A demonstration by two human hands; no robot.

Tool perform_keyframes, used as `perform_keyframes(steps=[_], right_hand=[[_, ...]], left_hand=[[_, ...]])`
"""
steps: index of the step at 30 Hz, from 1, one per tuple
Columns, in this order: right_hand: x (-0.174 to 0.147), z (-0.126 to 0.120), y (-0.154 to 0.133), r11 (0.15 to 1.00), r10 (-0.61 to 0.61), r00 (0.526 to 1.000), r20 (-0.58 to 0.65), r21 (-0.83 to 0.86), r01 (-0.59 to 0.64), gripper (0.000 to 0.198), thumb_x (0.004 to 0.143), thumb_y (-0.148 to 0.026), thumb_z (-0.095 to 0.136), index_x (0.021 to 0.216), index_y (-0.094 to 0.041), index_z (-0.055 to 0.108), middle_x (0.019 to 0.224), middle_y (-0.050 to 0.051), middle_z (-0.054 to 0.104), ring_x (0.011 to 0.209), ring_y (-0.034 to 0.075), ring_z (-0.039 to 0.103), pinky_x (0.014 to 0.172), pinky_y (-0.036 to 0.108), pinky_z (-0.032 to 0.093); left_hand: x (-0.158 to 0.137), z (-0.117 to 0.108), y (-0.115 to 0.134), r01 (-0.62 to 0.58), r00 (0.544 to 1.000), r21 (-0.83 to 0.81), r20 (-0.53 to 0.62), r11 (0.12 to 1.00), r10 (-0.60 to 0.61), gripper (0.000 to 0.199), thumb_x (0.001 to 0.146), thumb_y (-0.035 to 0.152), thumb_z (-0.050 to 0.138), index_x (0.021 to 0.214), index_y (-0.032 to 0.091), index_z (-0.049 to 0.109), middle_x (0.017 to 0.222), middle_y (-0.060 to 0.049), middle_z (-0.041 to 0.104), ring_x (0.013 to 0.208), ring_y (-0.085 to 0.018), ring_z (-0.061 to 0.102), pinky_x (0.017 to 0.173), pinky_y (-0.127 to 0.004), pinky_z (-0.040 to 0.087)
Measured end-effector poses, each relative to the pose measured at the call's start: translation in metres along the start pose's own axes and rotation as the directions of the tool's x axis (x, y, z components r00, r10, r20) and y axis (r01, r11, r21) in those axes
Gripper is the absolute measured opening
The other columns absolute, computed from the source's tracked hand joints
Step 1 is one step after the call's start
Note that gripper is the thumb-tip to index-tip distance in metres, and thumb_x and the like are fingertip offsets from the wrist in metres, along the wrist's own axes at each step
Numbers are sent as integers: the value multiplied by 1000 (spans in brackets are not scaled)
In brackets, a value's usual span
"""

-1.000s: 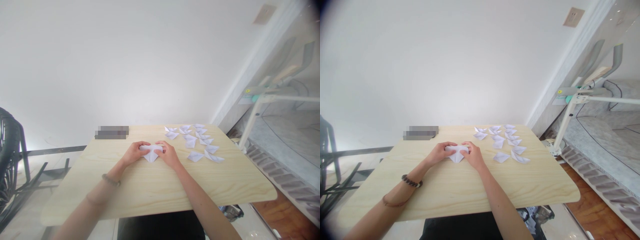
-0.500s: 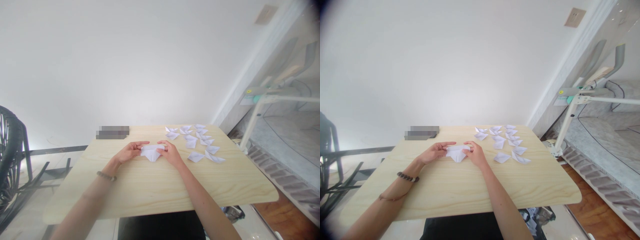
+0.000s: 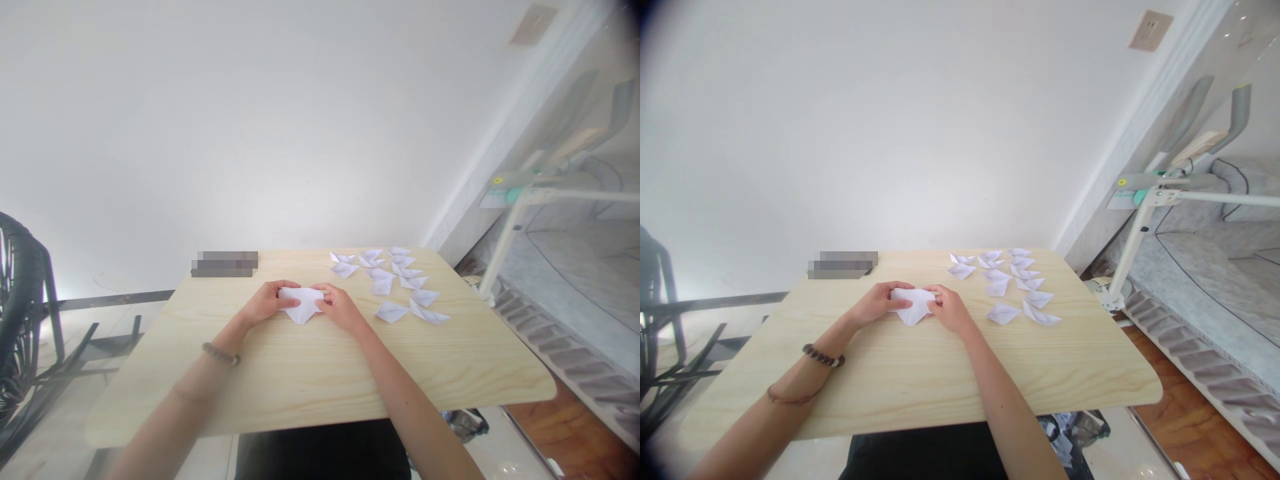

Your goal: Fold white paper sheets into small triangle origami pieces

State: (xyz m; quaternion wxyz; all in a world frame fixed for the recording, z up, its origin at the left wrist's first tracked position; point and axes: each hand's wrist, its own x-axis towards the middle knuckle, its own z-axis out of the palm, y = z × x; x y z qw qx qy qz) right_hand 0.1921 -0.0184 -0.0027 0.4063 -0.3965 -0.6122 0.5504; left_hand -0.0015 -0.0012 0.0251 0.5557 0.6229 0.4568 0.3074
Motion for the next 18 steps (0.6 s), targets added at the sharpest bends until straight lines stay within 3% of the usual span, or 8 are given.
perform_keyframes(steps=[10, 14, 18], right_hand=[[-4, -13, -8, 994, 13, 980, 200, 104, -34, 47, 73, -16, 47, 119, -16, 42, 87, 4, 62, 78, 14, 61, 78, 33, 45], [-4, -8, -9, 992, -3, 988, 155, 124, -16, 42, 72, -23, 51, 113, -16, 47, 91, 4, 62, 83, 16, 59, 74, 31, 48], [-2, -2, -3, 998, 0, 1000, 14, -70, 1, 26, 73, -33, 52, 89, -13, 57, 72, 3, 63, 61, 14, 59, 58, 27, 48]], left_hand=[[1, -5, 1, 44, 998, -52, 50, 998, -41, 44, 57, 32, 68, 94, 11, 60, 82, -7, 64, 74, -19, 57, 65, -29, 44], [2, -4, -3, -2, 1000, -49, 4, 999, 2, 41, 57, 35, 68, 89, 10, 60, 78, -6, 64, 71, -19, 57, 63, -29, 44], [1, -2, -5, -59, 998, -21, -35, 998, 59, 39, 58, 38, 66, 86, 11, 60, 75, -4, 63, 68, -17, 57, 61, -26, 43]])
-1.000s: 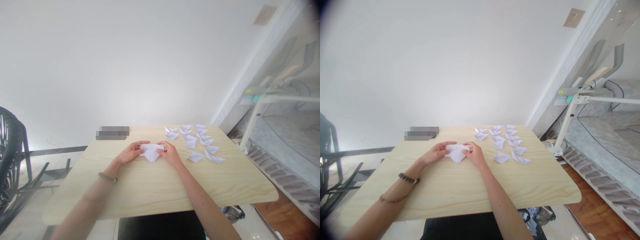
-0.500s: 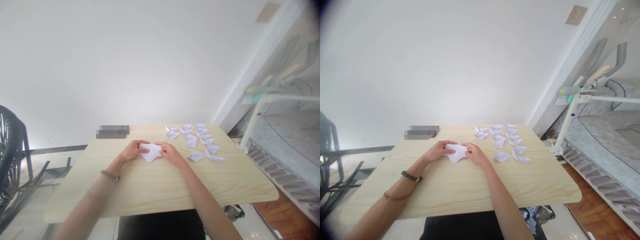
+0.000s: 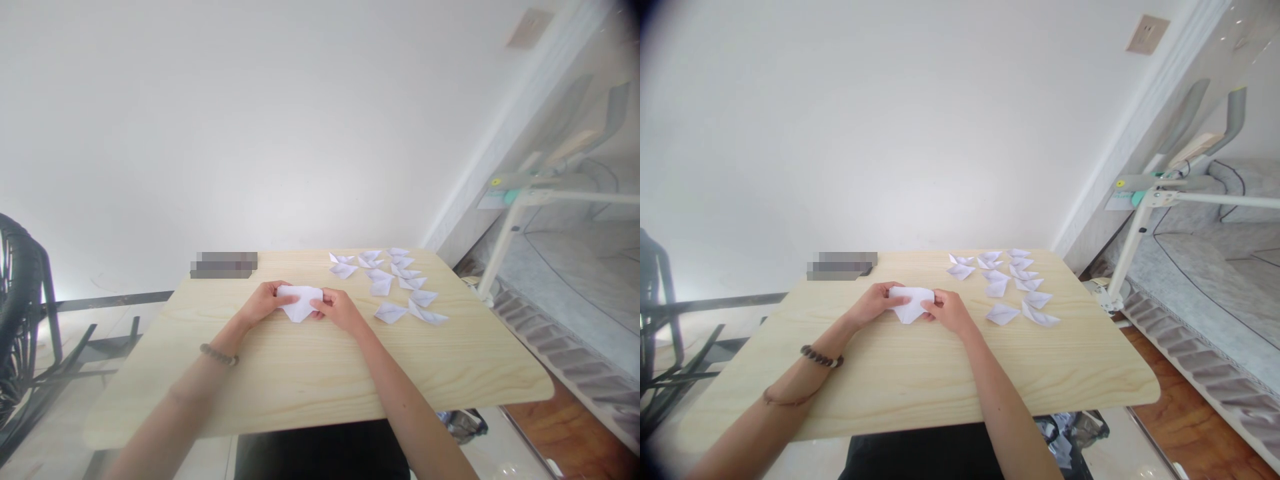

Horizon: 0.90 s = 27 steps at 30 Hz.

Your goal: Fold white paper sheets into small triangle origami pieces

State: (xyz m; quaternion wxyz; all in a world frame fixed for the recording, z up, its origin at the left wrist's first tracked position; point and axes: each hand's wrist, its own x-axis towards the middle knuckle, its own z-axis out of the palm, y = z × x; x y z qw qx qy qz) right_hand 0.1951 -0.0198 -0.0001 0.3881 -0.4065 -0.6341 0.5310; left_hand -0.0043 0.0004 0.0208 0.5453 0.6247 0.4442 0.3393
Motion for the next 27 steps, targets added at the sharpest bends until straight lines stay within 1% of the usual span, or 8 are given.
perform_keyframes(steps=[3, 6, 9, 11, 14, 18, 23, 27], right_hand=[[1, 0, 4, 979, -69, 986, -151, -201, 37, 23, 76, -35, 49, 79, -14, 59, 63, 2, 60, 53, 12, 55, 51, 24, 45], [2, -3, 3, 887, -318, 896, -309, -432, 165, 18, 73, -33, 54, 76, -17, 62, 72, 3, 60, 65, 13, 54, 58, 24, 43], [1, -5, 0, 813, -466, 826, -316, -521, 260, 15, 74, -29, 54, 80, -19, 64, 80, 4, 57, 66, 11, 52, 59, 23, 43], [0, -5, -2, 789, -503, 815, -286, -536, 299, 16, 77, -24, 51, 84, -20, 64, 83, 4, 56, 65, 10, 51, 60, 22, 43], [-1, -5, -2, 750, -544, 800, -251, -572, 330, 21, 76, -15, 48, 89, -21, 63, 88, 4, 55, 78, 13, 53, 70, 24, 44], [0, -6, 1, 716, -537, 818, -206, -624, 313, 27, 75, -8, 46, 91, -22, 61, 93, 4, 55, 89, 14, 52, 81, 27, 42], [-2, -11, 7, 681, -409, 909, -80, -690, 245, 21, 72, -11, 52, 86, -22, 64, 90, 3, 58, 88, 14, 51, 81, 27, 41], [-4, -16, 8, 628, -369, 929, -29, -745, 226, 15, 75, -23, 54, 84, -23, 66, 90, 3, 57, 89, 16, 47, 83, 31, 37]], left_hand=[[-1, 1, 1, -35, 999, 2, -6, 999, 35, 36, 60, 38, 65, 84, 12, 60, 75, -4, 63, 69, -16, 57, 61, -26, 44], [-1, 1, 2, -107, 994, 37, -35, 994, 108, 30, 63, 37, 63, 80, 13, 60, 77, -4, 63, 72, -15, 57, 65, -26, 44], [0, -1, 0, -222, 967, 139, -94, 965, 236, 24, 68, 35, 60, 78, 13, 61, 79, -6, 63, 73, -15, 56, 68, -27, 45], [0, -3, -1, -304, 938, 235, -97, 923, 333, 21, 70, 33, 58, 79, 14, 62, 81, -7, 63, 76, -16, 56, 70, -28, 45], [1, -8, -3, -425, 867, 406, -76, 809, 493, 17, 73, 27, 55, 82, 15, 63, 86, -8, 61, 81, -16, 55, 73, -28, 44], [1, -14, -7, -457, 815, 581, -29, 673, 578, 20, 77, 22, 48, 86, 19, 65, 90, -6, 58, 83, -16, 54, 74, -27, 43], [0, -22, -11, -440, 873, 715, 200, 543, 445, 23, 78, 23, 47, 93, 25, 65, 95, -5, 55, 86, -15, 52, 78, -28, 42], [-5, -26, -7, -442, 880, 759, 266, 478, 393, 25, 78, 30, 48, 97, 28, 63, 98, -6, 53, 89, -16, 49, 83, -30, 38]])
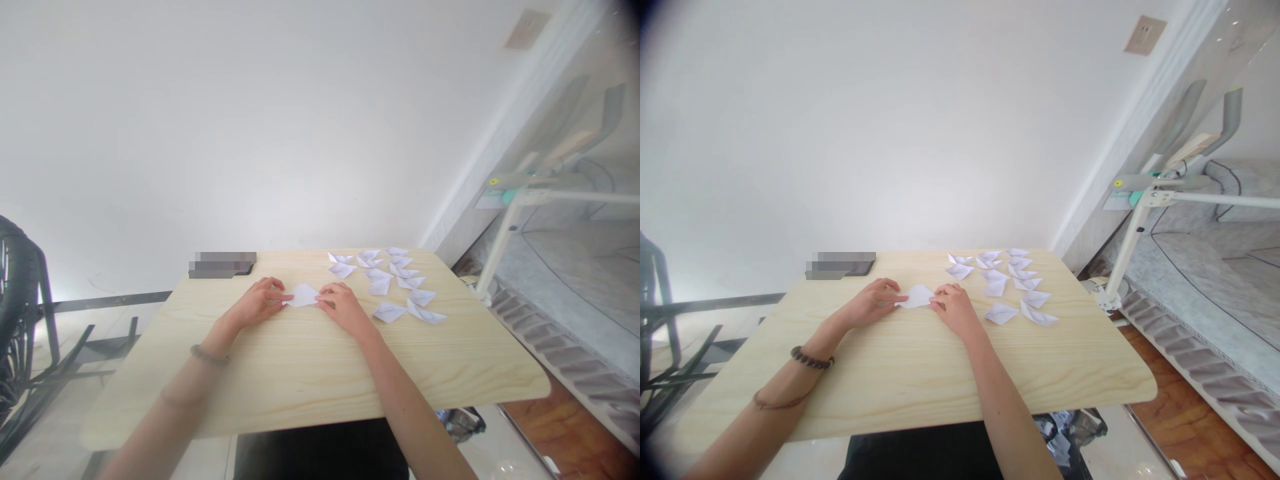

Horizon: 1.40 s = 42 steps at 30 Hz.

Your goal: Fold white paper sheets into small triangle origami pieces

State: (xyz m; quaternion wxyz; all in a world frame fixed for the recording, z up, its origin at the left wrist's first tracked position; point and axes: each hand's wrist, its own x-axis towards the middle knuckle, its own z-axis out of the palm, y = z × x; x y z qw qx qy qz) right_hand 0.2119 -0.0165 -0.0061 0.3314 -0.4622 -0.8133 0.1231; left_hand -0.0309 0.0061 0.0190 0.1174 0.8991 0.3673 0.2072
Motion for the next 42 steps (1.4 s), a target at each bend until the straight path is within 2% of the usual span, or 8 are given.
perform_keyframes(steps=[5, 9, 12, 15, 19, 23, 33, 42], right_hand=[[-1, -2, -3, 1000, 4, 1000, 9, -19, -4, 22, 81, -30, 47, 78, -22, 67, 84, 4, 55, 82, 15, 47, 79, 30, 36], [0, 1, -5, 999, -11, 1000, 25, 35, 10, 21, 82, -28, 45, 81, -20, 65, 79, 3, 54, 79, 13, 48, 75, 26, 37], [2, 4, -6, 997, 45, 999, 21, 60, -46, 24, 83, -28, 43, 75, -18, 63, 74, 2, 54, 73, 12, 49, 71, 25, 37], [4, 7, -4, 990, 127, 992, 5, 61, -128, 24, 82, -30, 45, 71, -17, 62, 68, 2, 54, 68, 12, 49, 66, 24, 37], [5, 10, -4, 988, 146, 989, -16, 55, -145, 20, 82, -28, 45, 85, -19, 63, 74, 2, 58, 71, 13, 50, 69, 25, 37], [5, 11, -5, 989, 148, 989, -5, 19, -148, 21, 82, -26, 44, 91, -20, 63, 78, 3, 60, 76, 14, 51, 73, 26, 37], [7, 13, -10, 983, 174, 984, -33, -59, -175, 19, 81, -24, 44, 87, -19, 61, 76, 3, 60, 75, 14, 51, 72, 25, 37], [8, 15, -13, 966, 196, 980, -44, -162, -201, 17, 83, -26, 43, 84, -20, 60, 80, 4, 61, 77, 15, 52, 73, 26, 35]], left_hand=[[0, 1, 7, 6, 1000, 45, -24, 999, -5, 26, 78, 36, 48, 97, 26, 63, 95, -6, 52, 88, -17, 48, 81, -30, 38], [3, 10, 10, 15, 998, 79, -68, 997, -9, 27, 82, 30, 42, 97, 23, 63, 88, -6, 55, 84, -16, 49, 76, -28, 40], [5, 14, 7, 25, 998, 15, -56, 1000, -24, 27, 83, 28, 40, 95, 23, 63, 86, -5, 58, 82, -15, 50, 74, -26, 40], [6, 12, 5, 95, 994, -82, -47, 992, -99, 26, 81, 32, 44, 91, 21, 64, 82, -5, 60, 77, -15, 53, 70, -25, 41], [5, 8, 9, 143, 987, -157, -48, 977, -152, 29, 78, 40, 45, 84, 20, 66, 76, -5, 61, 70, -14, 54, 64, -24, 41], [7, 9, 15, 169, 982, -195, -50, 966, -182, 31, 81, 38, 40, 84, 19, 64, 77, -4, 62, 70, -15, 54, 63, -24, 40], [10, 15, 13, 233, 967, -64, -90, 970, -238, 25, 79, 36, 43, 78, 20, 62, 74, -3, 61, 75, -17, 51, 67, -27, 39], [8, 18, 11, 209, 973, -51, -86, 977, -213, 24, 81, 33, 41, 83, 19, 60, 76, -4, 60, 77, -17, 51, 69, -28, 39]])
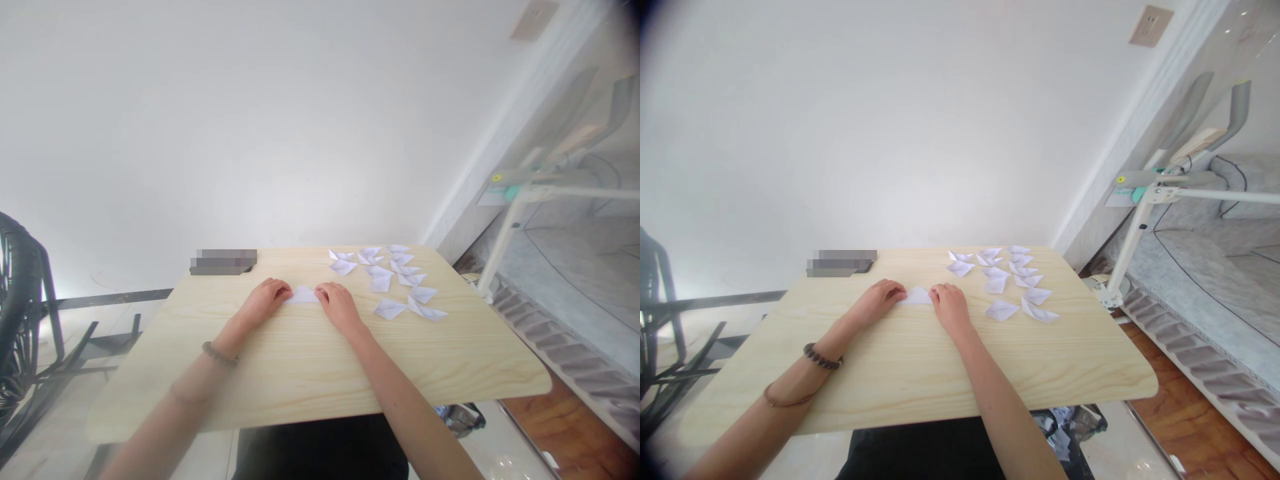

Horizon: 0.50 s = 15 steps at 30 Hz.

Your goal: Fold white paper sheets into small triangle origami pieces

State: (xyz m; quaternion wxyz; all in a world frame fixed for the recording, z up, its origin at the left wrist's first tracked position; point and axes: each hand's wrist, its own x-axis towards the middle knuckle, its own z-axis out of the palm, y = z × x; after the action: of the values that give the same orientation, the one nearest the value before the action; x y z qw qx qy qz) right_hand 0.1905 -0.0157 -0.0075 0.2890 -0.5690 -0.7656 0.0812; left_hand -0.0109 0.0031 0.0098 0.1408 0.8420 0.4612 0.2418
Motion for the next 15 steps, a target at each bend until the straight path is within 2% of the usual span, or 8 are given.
perform_keyframes(steps=[4, 11, 15], right_hand=[[0, 0, -2, 999, 17, 1000, -2, -48, -17, 18, 83, -27, 42, 85, -22, 59, 79, 4, 60, 76, 16, 53, 71, 26, 35], [-4, 0, -5, 996, 50, 997, -53, -68, -54, 18, 83, -31, 42, 86, -21, 56, 83, 4, 55, 74, 15, 52, 68, 27, 36], [-6, -2, -10, 998, 23, 990, -143, -59, -32, 24, 80, -34, 44, 98, -19, 51, 92, 7, 51, 86, 18, 48, 75, 29, 35]], left_hand=[[0, 3, -1, -43, 999, 15, -20, 999, 43, 27, 82, 32, 39, 90, 20, 62, 78, -5, 59, 78, -17, 51, 71, -28, 40], [0, 7, -5, -63, 997, 37, -42, 997, 65, 26, 82, 31, 40, 89, 21, 63, 77, -5, 57, 78, -16, 51, 73, -28, 40], [0, 8, -5, -64, 997, 37, -45, 997, 65, 25, 82, 30, 41, 89, 20, 63, 78, -5, 57, 79, -16, 51, 73, -28, 40]])
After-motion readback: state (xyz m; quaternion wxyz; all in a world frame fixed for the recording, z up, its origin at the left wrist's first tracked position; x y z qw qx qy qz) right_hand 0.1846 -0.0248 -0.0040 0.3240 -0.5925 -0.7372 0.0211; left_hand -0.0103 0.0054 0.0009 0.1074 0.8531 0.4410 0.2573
